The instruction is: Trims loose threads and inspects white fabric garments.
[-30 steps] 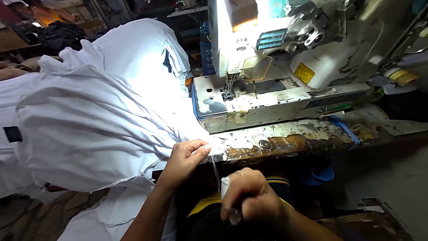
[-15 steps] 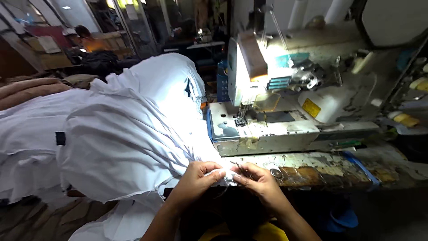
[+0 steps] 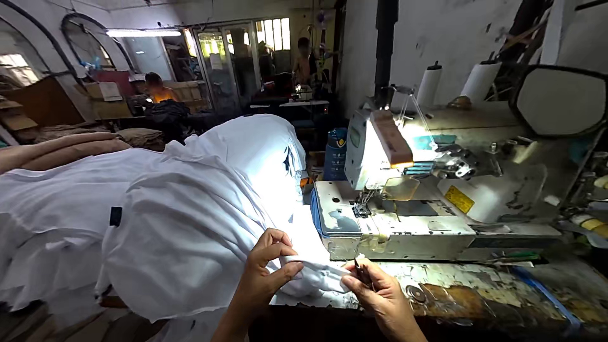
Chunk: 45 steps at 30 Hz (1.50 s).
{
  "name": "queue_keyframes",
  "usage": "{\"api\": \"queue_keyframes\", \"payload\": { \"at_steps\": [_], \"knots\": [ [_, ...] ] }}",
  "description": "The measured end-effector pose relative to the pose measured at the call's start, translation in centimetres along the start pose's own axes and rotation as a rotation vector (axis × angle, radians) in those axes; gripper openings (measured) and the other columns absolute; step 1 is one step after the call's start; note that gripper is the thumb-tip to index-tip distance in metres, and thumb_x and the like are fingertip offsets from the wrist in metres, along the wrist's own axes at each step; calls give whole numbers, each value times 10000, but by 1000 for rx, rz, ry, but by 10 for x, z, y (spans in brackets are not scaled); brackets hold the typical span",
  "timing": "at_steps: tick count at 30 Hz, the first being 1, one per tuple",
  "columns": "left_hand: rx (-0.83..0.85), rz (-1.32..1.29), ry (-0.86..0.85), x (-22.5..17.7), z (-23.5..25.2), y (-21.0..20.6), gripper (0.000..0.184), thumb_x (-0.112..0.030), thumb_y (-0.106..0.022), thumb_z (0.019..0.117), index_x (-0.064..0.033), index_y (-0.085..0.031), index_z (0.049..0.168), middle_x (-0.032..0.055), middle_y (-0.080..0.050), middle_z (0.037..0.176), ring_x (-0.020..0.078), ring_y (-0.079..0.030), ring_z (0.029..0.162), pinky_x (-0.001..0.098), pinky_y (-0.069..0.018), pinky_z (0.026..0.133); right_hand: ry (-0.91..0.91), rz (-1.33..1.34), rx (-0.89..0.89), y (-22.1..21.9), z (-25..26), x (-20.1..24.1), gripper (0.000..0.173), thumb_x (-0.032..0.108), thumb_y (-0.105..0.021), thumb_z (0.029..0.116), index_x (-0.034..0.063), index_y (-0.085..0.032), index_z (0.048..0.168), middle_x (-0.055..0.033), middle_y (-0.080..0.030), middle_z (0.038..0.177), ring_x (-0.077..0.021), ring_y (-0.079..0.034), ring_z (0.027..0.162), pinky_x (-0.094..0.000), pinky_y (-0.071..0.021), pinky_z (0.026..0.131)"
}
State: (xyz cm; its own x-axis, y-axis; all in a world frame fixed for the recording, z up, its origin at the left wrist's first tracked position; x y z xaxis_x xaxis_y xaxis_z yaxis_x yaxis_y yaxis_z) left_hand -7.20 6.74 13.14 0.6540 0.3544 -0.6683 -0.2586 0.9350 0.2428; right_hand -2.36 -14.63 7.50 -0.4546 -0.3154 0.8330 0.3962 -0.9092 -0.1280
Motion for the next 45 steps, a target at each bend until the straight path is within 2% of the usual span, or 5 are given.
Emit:
{"api": "queue_keyframes", "payload": {
  "at_steps": [6,10,26,33,45],
  "knots": [
    [35,-335,-88,4,-3,12,130,-295,-650,993,-231,-749,1049,-89,-751,1096,70,-644,1199,348,-387,1186,82,-120,61,-18,9,1,51,115,-692,918,93,-729,945,94,-669,847,104,-574,729,-71,-484,659],
    [-46,-248,-129,-18,4,36,146,-298,-643,998,-276,-743,1102,-180,-708,994,-84,-639,906,108,-522,809,241,-128,153,-37,18,23,108,148,-642,986,49,-685,973,53,-657,831,110,-562,745,-56,-469,683],
    [24,573,-365,-149,36,34,187,-309,-630,1019,-139,-707,1010,-38,-606,898,-74,-555,862,69,-441,769,191,24,239,-39,0,51,114,51,-654,957,-60,-666,935,-19,-650,778,74,-546,699,-95,-458,663],
    [143,47,349,-1,88,-59,196,-42,-548,1022,-96,-650,863,-46,-611,716,10,-546,601,176,-464,556,-316,372,-159,14,-13,-14,132,55,-605,960,111,-654,850,75,-579,619,47,-431,459,-123,-352,428],
    [402,679,206,42,113,-117,151,-194,-611,991,-127,-687,878,-17,-603,732,119,-579,666,368,-467,610,-438,523,-56,45,-21,-43,167,123,-658,945,157,-681,783,106,-555,599,76,-426,475,-104,-335,442]
  ]
}}
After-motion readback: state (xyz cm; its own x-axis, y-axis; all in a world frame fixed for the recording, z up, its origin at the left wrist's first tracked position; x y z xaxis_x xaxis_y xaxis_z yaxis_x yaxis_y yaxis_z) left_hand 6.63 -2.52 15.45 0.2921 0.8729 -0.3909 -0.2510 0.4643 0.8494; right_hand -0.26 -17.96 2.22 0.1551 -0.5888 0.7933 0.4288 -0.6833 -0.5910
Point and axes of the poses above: each hand's wrist, its own z-axis towards the middle knuckle, its own y-axis out of the back of the hand, x = y × z, the point moved 6 cm from there along z, towards the middle knuckle
